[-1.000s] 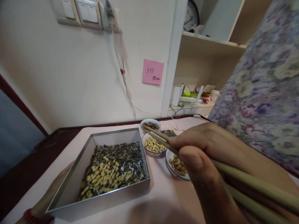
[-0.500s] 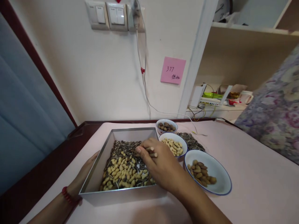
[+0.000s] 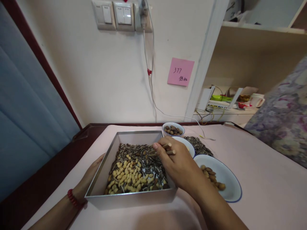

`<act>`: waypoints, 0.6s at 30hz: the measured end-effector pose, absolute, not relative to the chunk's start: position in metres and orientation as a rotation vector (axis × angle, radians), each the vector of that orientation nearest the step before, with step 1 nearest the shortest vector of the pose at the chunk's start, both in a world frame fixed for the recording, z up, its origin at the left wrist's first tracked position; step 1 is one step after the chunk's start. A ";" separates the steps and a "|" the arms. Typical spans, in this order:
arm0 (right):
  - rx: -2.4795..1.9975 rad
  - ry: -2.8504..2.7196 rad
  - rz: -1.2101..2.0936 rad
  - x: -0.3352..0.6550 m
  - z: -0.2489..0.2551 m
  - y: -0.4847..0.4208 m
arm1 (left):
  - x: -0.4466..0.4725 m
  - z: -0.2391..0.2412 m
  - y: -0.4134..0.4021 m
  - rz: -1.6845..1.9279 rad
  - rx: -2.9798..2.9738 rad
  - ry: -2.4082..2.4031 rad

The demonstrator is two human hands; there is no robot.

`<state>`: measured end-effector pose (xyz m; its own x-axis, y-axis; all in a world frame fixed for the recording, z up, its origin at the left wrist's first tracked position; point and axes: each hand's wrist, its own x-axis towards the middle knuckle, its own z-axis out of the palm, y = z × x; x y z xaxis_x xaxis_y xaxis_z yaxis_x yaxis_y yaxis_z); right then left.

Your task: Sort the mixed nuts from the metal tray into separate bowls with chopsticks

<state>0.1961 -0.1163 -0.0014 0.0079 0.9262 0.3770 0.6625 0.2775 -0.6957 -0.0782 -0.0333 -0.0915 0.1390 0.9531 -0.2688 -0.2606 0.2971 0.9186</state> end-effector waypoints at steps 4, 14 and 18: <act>-1.476 -1.741 0.420 0.192 -0.009 -0.111 | -0.079 -0.091 -0.033 1.061 0.859 1.072; -1.459 -1.702 0.454 0.192 -0.019 -0.100 | -0.078 -0.091 -0.033 1.064 0.882 1.065; -1.455 -1.675 0.448 0.194 -0.019 -0.100 | -0.079 -0.091 -0.033 1.060 0.880 1.058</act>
